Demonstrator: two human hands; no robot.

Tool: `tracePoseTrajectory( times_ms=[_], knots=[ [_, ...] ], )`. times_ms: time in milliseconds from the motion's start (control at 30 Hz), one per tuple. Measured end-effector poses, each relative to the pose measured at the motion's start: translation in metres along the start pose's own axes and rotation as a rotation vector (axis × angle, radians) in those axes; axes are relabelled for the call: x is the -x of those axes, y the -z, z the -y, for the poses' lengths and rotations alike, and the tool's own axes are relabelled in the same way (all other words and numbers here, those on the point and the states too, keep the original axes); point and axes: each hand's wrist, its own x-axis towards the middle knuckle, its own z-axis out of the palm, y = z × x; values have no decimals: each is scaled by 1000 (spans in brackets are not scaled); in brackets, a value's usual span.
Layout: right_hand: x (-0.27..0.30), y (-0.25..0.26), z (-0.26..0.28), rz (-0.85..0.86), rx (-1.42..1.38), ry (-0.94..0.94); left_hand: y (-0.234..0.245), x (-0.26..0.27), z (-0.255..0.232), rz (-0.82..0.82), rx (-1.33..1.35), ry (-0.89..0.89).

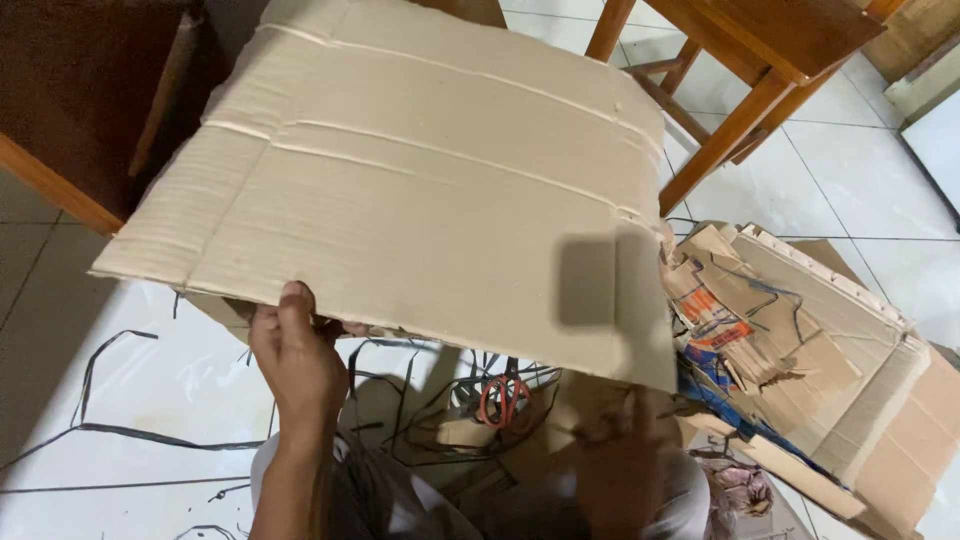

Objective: Wrapping a wooden chair with cardboard and securing it with plastic straps

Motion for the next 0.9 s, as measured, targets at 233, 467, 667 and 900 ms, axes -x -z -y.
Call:
tracePoseTrajectory(
  times_ms=[233, 467, 667, 900],
  knots=[
    [-46, -45, 46, -55, 84, -241, 14, -28, 3, 52, -33, 96],
    [10, 67, -56, -156, 900, -99, -12, -40, -37, 37, -330, 68],
    [40, -125, -52, 150, -176, -334, 20, -17, -11, -43, -269, 108],
    [47, -137, -72, 262, -219, -180, 54, -40, -6, -12, 77, 126]
  ],
)
